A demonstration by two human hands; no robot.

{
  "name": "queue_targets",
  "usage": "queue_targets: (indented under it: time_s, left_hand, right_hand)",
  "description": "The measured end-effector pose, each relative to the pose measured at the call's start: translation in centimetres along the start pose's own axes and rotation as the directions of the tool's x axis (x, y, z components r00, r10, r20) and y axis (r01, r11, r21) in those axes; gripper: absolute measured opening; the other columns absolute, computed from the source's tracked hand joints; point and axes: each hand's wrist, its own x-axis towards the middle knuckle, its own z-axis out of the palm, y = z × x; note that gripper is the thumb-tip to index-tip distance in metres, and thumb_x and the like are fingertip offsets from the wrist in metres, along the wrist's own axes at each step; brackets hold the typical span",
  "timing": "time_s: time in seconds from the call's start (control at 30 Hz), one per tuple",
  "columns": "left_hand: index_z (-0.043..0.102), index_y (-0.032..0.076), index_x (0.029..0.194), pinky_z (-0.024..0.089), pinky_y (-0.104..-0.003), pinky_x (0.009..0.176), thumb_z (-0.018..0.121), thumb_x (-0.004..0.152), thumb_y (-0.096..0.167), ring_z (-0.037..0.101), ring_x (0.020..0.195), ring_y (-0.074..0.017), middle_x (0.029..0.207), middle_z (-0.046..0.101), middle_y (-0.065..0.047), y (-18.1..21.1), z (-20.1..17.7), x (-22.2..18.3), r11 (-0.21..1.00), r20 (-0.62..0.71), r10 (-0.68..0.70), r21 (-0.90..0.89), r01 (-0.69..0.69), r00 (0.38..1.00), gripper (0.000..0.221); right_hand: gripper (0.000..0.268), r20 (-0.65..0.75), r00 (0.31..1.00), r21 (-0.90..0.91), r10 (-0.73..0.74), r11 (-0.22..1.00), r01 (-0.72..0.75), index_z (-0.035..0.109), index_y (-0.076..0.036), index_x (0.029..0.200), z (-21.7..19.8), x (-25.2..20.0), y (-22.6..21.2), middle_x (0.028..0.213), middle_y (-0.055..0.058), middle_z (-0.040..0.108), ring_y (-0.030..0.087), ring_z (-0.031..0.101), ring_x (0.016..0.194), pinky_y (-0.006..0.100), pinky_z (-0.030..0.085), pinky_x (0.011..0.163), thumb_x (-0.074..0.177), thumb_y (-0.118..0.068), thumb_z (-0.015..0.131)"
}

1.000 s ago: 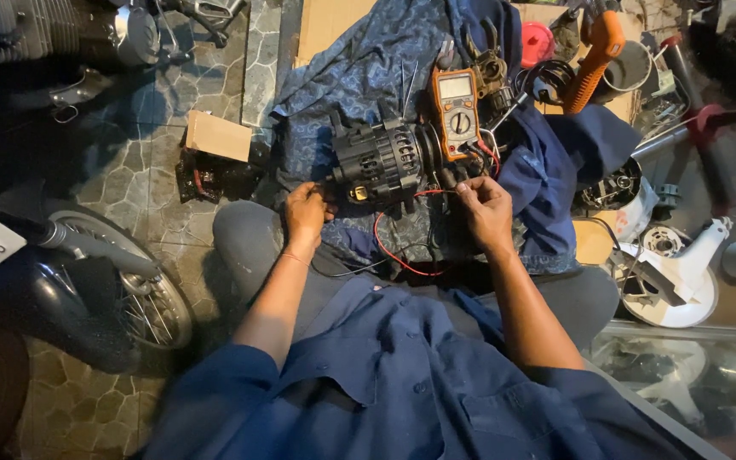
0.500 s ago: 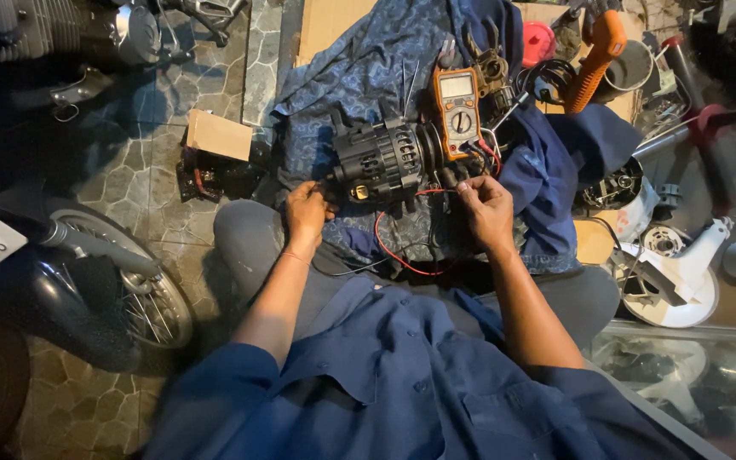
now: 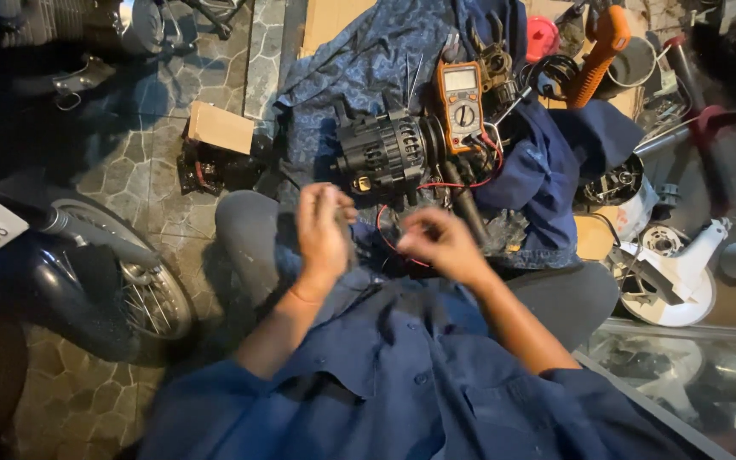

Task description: Using a digital multimeter to check the diodes and electrical continuity of an alternator

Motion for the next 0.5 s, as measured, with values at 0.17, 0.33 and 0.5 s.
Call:
queue_targets:
  time_s: [0.17,0.33,0.5]
  left_hand:
    - [0.056,0.011,0.109,0.057,-0.028,0.069,0.055,0.106,0.022,0.068,0.078,-0.0165,0.089,0.067,-0.010,2.6,4.9,-2.9,0.996,0.191,0.083,-0.031,-0.079,0.978,0.012]
    - [0.068,0.010,0.109,0.052,-0.036,0.088,0.066,0.102,0.023,0.067,0.096,-0.0276,0.102,0.068,-0.008,5.2,5.4,0.3,0.734,0.489,0.458,0.263,-0.626,0.742,0.015]
    - [0.054,0.010,0.142,0.033,-0.058,0.115,0.088,0.071,0.066,0.040,0.141,-0.0441,0.145,0.048,-0.019,3.4,4.8,5.0,0.144,0.704,0.354,0.610,-0.779,0.616,0.096]
  right_hand:
    - [0.032,0.313,0.949,0.181,0.026,0.980,-0.086,0.072,-0.006,0.113,2.0,-0.7,3.2,0.088,0.004,0.073,0.013,0.068,0.081,0.030,0.058,0.078,0.084,-0.010,0.085]
    - [0.017,0.180,0.984,0.160,0.007,0.986,-0.036,0.070,-0.001,0.106,-3.9,-1.0,-4.3,0.091,0.011,0.071,0.021,0.072,0.087,0.041,0.060,0.083,0.100,-0.018,0.067]
    - [0.026,-0.210,0.971,-0.510,-0.115,0.860,-0.009,0.071,-0.008,0.115,-14.7,2.6,2.4,0.095,0.016,0.070,0.037,0.069,0.096,0.047,0.050,0.087,0.113,-0.032,0.061]
